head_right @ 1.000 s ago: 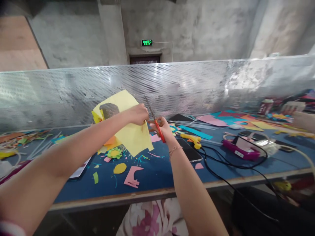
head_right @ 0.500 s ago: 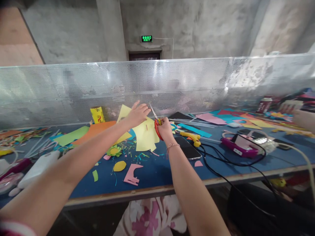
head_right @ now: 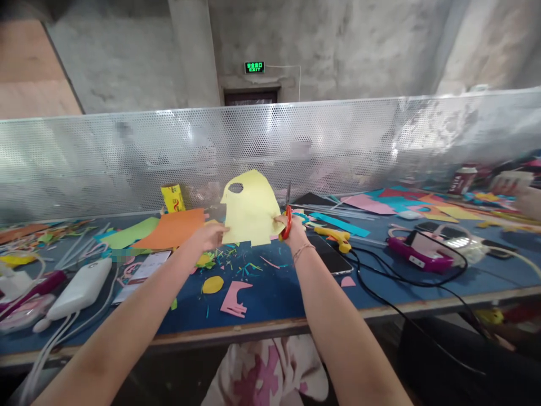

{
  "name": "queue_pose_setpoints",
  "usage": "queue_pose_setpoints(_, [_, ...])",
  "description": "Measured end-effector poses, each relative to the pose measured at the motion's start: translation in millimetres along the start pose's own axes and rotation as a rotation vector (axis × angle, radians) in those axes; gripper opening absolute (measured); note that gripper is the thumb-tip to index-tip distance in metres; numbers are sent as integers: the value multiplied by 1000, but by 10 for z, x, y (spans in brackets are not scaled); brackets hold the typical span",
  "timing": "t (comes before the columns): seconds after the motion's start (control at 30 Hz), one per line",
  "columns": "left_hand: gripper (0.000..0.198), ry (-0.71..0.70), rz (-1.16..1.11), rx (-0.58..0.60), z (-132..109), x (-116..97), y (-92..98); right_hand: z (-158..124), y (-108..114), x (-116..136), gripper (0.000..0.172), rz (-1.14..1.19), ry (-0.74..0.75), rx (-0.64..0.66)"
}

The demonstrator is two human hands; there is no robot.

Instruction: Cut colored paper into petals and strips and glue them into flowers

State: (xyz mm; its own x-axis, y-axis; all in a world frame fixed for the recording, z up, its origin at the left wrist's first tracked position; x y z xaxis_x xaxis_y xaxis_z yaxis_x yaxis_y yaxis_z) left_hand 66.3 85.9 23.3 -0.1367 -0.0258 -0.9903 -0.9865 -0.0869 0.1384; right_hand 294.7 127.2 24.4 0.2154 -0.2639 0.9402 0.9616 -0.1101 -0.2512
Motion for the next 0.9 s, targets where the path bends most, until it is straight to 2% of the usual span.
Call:
queue_pose_setpoints(0.07, [17, 58, -47, 2, -31, 41, 35, -15, -9, -43, 21, 62, -75, -21])
queue_pose_setpoints(0.17, [27, -69, 21, -33, -55, -24, 188, -33, -25, -67, 17, 109, -144, -48])
queue_pose_setpoints(0.33, [15, -329, 310, -344, -86, -182, 630, -57, -29, -31, 17, 133, -170, -79])
queue_pose_setpoints(0.43, [14, -398, 452, -386, -111, -244, 683, -72, -46, -3, 18, 168, -178, -46])
queue_pose_setpoints(0.5, [15, -389, 476, -349, -115, -245, 646, -77, -54, 11, 16, 171, -169, -25])
queue_pose_setpoints(0.57, [16, -359, 428, -264, -117, -224, 577, -77, -47, 18, 15, 169, -153, -30])
queue_pose_setpoints(0.67, [14, -289, 277, -151, -137, -182, 506, -73, -25, 13, 13, 171, -143, -63])
queue_pose_setpoints(0.73, [10, -188, 150, -103, -150, -126, 491, -73, -20, 14, 12, 165, -147, -79])
queue_pose_setpoints(0.83, [9, -45, -57, -58, -162, -50, 473, -83, -19, 11, 12, 158, -197, -104])
queue_pose_setpoints(0.9, [13, -20, -131, -52, -157, -34, 457, -94, -22, 8, 14, 160, -240, -119])
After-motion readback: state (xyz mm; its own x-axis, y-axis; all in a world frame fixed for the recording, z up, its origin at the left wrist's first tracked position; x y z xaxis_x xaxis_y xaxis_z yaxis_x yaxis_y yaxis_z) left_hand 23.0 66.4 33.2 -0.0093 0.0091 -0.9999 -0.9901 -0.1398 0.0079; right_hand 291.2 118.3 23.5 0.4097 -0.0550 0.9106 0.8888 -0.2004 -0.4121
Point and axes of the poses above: each hand's wrist, its own z-axis towards the middle knuckle, its own y-axis out of the back of the hand, x = y × z, the point moved 7 cm from there along z, towards the middle knuckle, and after that the axes turned 11 degrees about -x, right-handed, at the moved point
